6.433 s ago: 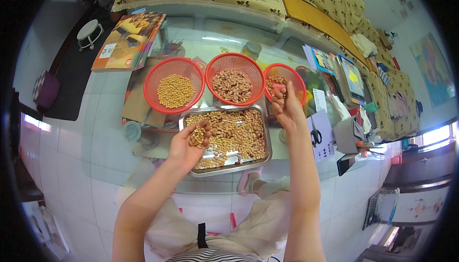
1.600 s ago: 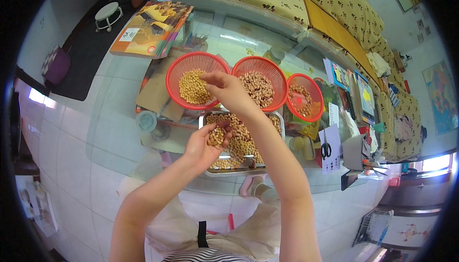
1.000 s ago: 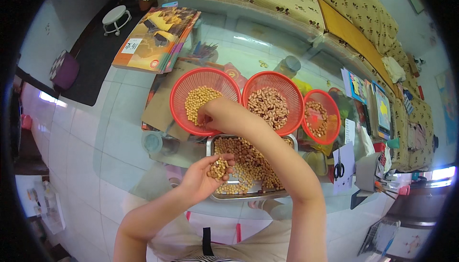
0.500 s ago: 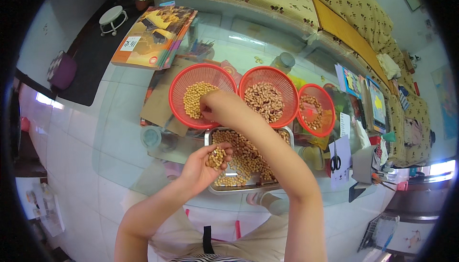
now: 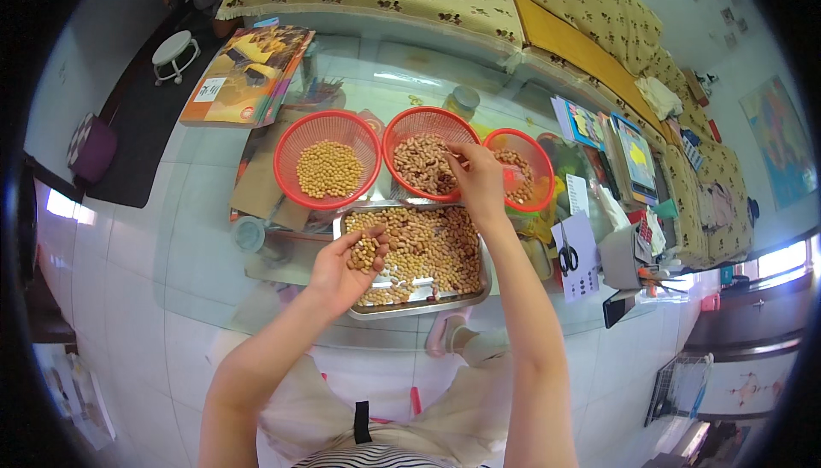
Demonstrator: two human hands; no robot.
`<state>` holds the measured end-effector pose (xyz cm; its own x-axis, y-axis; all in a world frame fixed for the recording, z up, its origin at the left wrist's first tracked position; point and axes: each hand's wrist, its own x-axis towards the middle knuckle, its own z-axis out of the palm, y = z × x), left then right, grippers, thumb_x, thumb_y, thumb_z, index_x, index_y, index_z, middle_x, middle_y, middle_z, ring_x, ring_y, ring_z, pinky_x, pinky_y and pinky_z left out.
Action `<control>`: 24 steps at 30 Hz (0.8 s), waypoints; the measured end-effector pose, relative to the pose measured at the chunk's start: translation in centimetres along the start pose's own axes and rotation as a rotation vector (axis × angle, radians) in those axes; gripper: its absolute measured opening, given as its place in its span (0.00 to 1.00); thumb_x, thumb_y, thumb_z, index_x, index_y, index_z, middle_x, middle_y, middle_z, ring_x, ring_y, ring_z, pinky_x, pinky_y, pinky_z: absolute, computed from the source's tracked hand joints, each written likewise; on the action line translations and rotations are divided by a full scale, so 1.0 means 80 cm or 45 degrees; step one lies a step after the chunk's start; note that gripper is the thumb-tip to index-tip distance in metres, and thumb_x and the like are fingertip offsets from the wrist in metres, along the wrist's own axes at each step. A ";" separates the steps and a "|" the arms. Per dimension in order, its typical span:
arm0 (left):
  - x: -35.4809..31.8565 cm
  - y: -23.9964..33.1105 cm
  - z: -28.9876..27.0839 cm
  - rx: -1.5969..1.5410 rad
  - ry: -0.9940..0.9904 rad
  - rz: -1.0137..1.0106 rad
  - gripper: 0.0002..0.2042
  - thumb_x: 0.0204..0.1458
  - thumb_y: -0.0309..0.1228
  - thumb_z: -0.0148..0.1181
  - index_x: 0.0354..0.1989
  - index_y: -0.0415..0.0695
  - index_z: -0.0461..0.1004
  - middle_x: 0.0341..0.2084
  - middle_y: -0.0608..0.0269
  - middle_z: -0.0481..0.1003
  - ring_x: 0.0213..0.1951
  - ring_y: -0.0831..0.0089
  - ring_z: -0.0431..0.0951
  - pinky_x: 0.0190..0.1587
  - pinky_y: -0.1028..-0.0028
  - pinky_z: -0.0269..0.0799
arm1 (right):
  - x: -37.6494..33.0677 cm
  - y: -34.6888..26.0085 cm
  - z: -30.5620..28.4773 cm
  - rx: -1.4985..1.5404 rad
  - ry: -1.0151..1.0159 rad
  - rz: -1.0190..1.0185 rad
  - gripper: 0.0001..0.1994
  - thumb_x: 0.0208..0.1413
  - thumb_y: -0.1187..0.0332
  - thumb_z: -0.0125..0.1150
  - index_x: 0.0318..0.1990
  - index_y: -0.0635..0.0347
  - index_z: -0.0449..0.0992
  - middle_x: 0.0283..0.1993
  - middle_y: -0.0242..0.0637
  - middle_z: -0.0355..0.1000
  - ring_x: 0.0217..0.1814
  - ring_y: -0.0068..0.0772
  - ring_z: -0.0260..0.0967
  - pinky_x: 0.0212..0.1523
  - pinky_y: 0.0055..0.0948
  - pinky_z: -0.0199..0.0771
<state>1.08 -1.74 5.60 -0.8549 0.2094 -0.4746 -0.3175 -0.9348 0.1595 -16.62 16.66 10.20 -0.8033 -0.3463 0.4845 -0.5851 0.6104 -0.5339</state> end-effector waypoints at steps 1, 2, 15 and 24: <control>0.000 0.000 0.001 0.000 0.004 0.004 0.16 0.64 0.32 0.41 0.52 0.32 0.69 0.44 0.54 0.76 0.43 0.68 0.77 0.44 0.74 0.73 | -0.002 0.002 0.000 0.002 0.047 0.037 0.08 0.55 0.73 0.64 0.42 0.63 0.79 0.38 0.41 0.77 0.34 0.33 0.75 0.37 0.29 0.75; 0.000 -0.001 0.002 0.000 0.006 0.008 0.16 0.64 0.32 0.41 0.52 0.33 0.69 0.44 0.54 0.76 0.43 0.68 0.77 0.44 0.74 0.73 | -0.006 0.004 -0.006 0.019 0.139 0.035 0.09 0.54 0.74 0.64 0.42 0.63 0.79 0.38 0.41 0.77 0.34 0.33 0.75 0.37 0.29 0.75; -0.005 -0.002 0.000 -0.165 -0.279 -0.028 0.19 0.67 0.34 0.33 0.57 0.34 0.65 0.55 0.50 0.70 0.58 0.62 0.71 0.60 0.64 0.69 | -0.118 -0.139 -0.025 0.319 -0.359 -0.115 0.14 0.48 0.77 0.68 0.44 0.58 0.79 0.40 0.35 0.72 0.35 0.27 0.72 0.33 0.25 0.73; -0.004 -0.008 0.006 -0.063 -0.216 -0.024 0.21 0.67 0.34 0.29 0.60 0.35 0.62 0.60 0.47 0.65 0.64 0.59 0.64 0.67 0.61 0.58 | -0.141 -0.135 0.005 0.307 -0.524 -0.176 0.13 0.49 0.72 0.68 0.43 0.59 0.77 0.39 0.38 0.70 0.38 0.41 0.73 0.37 0.35 0.75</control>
<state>1.37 -1.05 6.10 -0.9072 0.2684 -0.3239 -0.3170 -0.9424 0.1070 -1.26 13.69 10.26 -0.6652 -0.6944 0.2745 -0.6591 0.3733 -0.6529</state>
